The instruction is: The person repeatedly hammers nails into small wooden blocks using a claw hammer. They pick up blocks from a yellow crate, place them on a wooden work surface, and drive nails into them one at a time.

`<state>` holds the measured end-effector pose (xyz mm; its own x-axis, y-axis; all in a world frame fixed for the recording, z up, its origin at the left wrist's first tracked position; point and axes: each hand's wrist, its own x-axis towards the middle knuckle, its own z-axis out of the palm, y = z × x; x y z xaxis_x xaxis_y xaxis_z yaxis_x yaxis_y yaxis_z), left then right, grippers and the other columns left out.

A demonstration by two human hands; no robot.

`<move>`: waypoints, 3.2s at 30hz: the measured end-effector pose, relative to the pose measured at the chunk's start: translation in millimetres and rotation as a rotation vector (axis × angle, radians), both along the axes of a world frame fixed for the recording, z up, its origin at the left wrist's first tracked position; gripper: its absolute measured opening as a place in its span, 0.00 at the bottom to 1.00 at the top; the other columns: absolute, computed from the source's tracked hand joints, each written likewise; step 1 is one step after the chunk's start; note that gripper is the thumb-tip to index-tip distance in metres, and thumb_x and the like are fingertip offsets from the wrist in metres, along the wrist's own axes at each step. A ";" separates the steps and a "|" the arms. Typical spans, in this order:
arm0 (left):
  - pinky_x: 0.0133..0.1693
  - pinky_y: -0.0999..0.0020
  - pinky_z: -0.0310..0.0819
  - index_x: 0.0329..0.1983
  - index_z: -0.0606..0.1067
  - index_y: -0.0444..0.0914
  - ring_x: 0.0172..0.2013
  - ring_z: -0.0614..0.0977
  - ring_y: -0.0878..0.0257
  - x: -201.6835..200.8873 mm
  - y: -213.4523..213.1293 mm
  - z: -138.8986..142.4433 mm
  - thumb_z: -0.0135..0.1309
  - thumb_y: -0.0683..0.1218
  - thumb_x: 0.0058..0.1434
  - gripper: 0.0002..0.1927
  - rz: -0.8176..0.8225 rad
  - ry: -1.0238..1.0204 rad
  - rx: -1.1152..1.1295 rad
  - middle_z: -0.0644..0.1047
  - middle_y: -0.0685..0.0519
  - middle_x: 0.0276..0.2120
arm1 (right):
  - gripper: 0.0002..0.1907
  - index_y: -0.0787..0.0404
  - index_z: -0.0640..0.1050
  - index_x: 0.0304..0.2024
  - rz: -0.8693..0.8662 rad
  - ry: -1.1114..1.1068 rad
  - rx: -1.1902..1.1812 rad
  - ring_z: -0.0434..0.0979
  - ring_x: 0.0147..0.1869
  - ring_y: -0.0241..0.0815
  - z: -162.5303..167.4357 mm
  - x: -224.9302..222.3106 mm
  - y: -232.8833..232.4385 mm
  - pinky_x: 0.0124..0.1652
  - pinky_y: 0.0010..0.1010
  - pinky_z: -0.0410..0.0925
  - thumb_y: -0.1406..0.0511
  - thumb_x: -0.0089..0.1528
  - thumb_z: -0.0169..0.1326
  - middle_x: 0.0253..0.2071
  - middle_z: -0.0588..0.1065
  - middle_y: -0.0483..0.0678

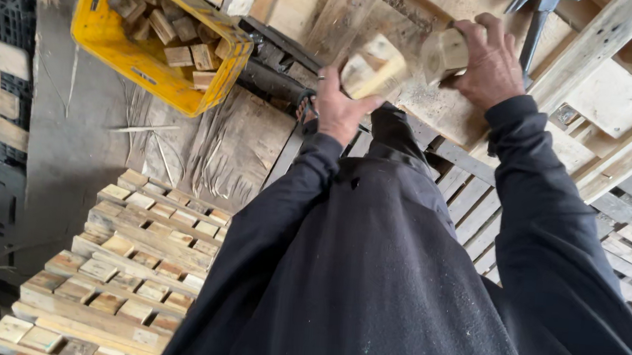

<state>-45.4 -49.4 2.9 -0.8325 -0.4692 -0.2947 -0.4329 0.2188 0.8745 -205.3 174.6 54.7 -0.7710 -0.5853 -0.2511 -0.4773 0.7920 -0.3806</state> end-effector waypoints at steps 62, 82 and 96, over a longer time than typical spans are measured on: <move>0.67 0.32 0.47 0.63 0.57 0.30 0.60 0.65 0.38 -54.9 18.3 98.7 0.76 0.45 0.38 0.53 -0.554 0.049 -0.568 0.63 0.37 0.53 | 0.15 0.64 0.71 0.44 -0.782 -0.804 -0.601 0.69 0.22 0.36 70.9 134.4 58.6 0.23 0.29 0.66 0.57 0.70 0.50 0.24 0.70 0.47; 0.70 0.33 0.43 0.65 0.60 0.33 0.61 0.66 0.42 -56.3 18.3 96.5 0.76 0.47 0.38 0.53 -0.528 -0.125 -0.609 0.64 0.42 0.56 | 0.18 0.61 0.71 0.45 -0.429 -0.531 -1.363 0.70 0.28 0.30 92.6 95.3 89.7 0.27 0.22 0.70 0.53 0.70 0.56 0.30 0.72 0.45; 0.69 0.34 0.46 0.66 0.62 0.37 0.61 0.66 0.42 -60.6 15.7 106.4 0.75 0.49 0.39 0.51 -0.533 -0.165 -0.657 0.64 0.42 0.55 | 0.16 0.61 0.71 0.39 -0.459 -0.564 -1.032 0.73 0.23 0.34 80.4 110.3 100.2 0.25 0.26 0.69 0.55 0.71 0.54 0.24 0.74 0.49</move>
